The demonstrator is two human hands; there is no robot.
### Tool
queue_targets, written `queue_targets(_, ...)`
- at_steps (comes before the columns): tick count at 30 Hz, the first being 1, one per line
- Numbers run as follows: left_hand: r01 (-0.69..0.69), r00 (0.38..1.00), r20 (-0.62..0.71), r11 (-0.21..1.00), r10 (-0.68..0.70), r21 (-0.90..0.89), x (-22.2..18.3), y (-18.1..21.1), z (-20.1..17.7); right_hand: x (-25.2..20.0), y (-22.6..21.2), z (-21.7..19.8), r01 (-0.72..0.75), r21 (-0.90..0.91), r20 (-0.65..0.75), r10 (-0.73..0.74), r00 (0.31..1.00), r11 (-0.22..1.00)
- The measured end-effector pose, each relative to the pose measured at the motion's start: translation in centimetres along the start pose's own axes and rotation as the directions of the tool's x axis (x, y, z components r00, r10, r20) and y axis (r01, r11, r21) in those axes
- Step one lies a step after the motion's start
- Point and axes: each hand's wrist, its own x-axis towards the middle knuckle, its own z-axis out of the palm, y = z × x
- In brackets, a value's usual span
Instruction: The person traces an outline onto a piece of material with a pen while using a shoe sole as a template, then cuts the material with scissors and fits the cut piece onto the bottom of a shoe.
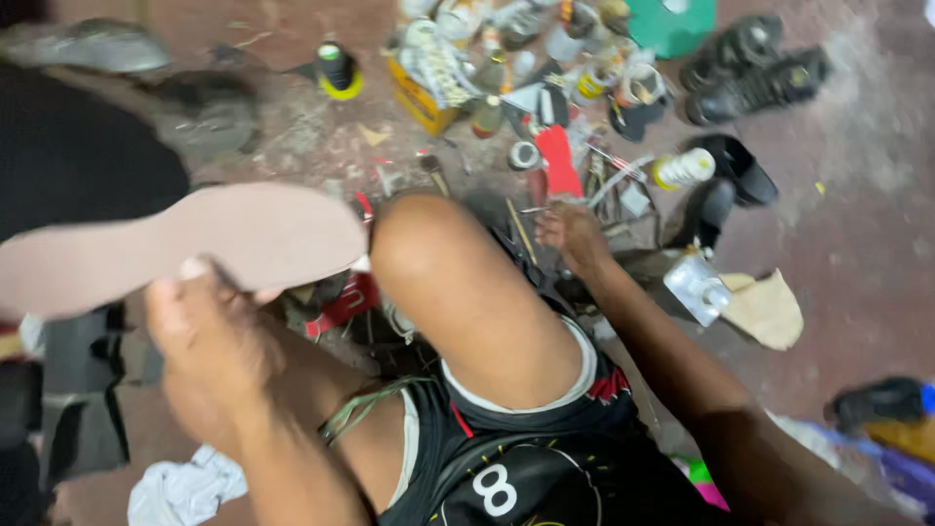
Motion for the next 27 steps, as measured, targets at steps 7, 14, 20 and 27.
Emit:
queue_targets(7,-0.021,0.987,0.143,0.942,0.073,-0.335,-0.6,3.4,0.8,3.8,2.2,0.7,-0.315,0.199,-0.133,0.344,0.930,0.928)
queue_targets(14,0.028,0.998,0.068,0.944,-0.006,-0.328,-0.3,4.1,0.6,6.7,2.3,2.2,-0.321,0.296,-0.237,0.395,0.888,0.899)
queue_targets(20,0.038,0.994,0.107,0.968,-0.012,-0.247,-0.2,3.0,-1.4,10.2,4.1,0.9,-0.319,0.287,-0.265,0.395,0.880,0.903)
queue_targets(27,0.087,0.996,0.043,0.936,-0.077,-0.341,-0.2,2.4,0.7,8.0,8.7,-2.1,-0.034,-0.999,-0.037,0.104,0.994,-0.037)
